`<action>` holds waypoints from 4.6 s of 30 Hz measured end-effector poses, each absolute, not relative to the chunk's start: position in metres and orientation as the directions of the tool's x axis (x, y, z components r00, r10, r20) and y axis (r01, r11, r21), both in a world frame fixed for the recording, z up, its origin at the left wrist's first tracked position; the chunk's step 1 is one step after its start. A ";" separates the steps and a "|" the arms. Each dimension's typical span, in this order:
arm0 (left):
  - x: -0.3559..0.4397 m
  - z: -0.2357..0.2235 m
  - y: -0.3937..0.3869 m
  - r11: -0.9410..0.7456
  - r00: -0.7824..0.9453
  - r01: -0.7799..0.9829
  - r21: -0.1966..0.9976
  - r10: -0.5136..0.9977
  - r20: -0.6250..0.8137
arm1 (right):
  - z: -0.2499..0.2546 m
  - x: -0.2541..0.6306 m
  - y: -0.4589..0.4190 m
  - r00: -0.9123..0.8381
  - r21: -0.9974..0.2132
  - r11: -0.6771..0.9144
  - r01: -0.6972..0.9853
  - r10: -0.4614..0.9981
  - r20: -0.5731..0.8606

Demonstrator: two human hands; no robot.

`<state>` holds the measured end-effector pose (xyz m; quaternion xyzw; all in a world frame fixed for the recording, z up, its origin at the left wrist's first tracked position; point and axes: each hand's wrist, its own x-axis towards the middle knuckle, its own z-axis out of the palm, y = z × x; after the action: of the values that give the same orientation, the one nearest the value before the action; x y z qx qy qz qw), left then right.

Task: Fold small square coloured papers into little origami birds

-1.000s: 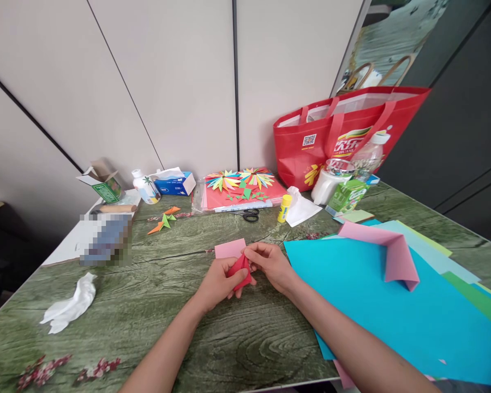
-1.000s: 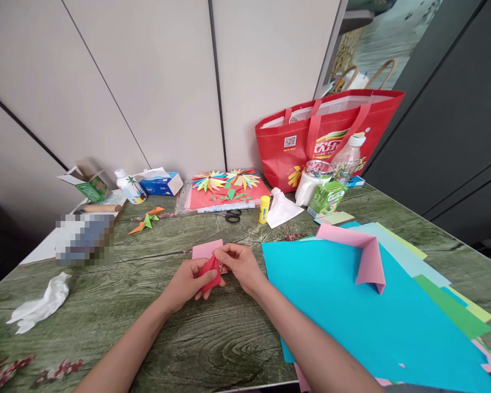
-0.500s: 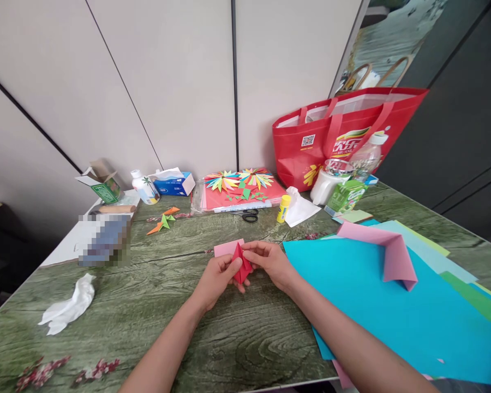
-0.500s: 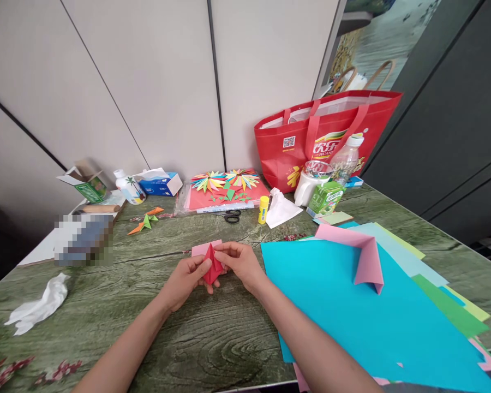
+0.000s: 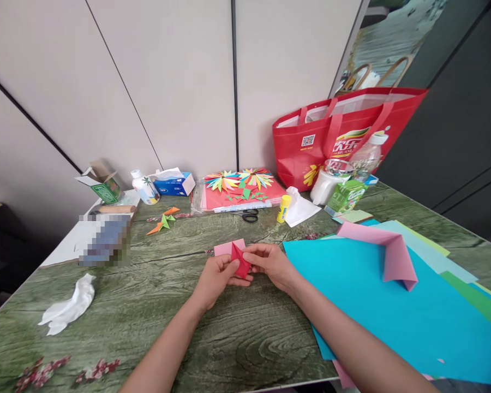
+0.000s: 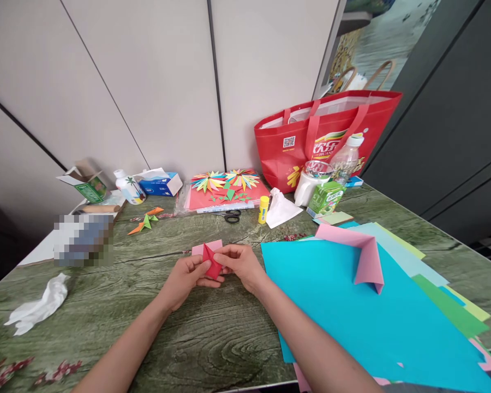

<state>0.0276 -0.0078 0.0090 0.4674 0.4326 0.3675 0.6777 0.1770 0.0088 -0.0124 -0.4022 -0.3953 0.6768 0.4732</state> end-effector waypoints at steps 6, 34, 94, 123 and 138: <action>0.029 0.008 -0.008 0.265 0.324 -0.061 0.962 0.917 -0.232 | -0.012 0.174 0.007 -0.231 -0.893 -0.262 -0.365 0.955 -0.186; 0.031 0.009 -0.008 0.235 0.254 -0.020 0.972 0.941 -0.223 | -0.013 0.179 0.008 -0.365 -0.877 -0.324 -0.354 0.911 -0.189; 0.032 0.003 -0.015 0.322 0.467 -0.004 0.947 0.838 -0.283 | -0.004 0.176 0.009 -0.205 -0.959 -0.142 -0.246 0.974 -0.092; 0.040 0.001 -0.018 0.326 0.394 0.067 0.943 0.860 -0.325 | -0.007 0.177 0.009 -0.205 -0.985 -0.069 -0.158 0.978 -0.035; 0.040 0.001 -0.018 0.338 0.404 -0.004 0.941 0.862 -0.307 | -0.013 0.176 0.010 -0.216 -0.995 -0.024 -0.101 0.976 -0.002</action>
<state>0.0402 -0.0184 0.0013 0.4813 0.4454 0.3155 0.6859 0.1762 0.0096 -0.0127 -0.4197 -0.5215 0.5795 0.4648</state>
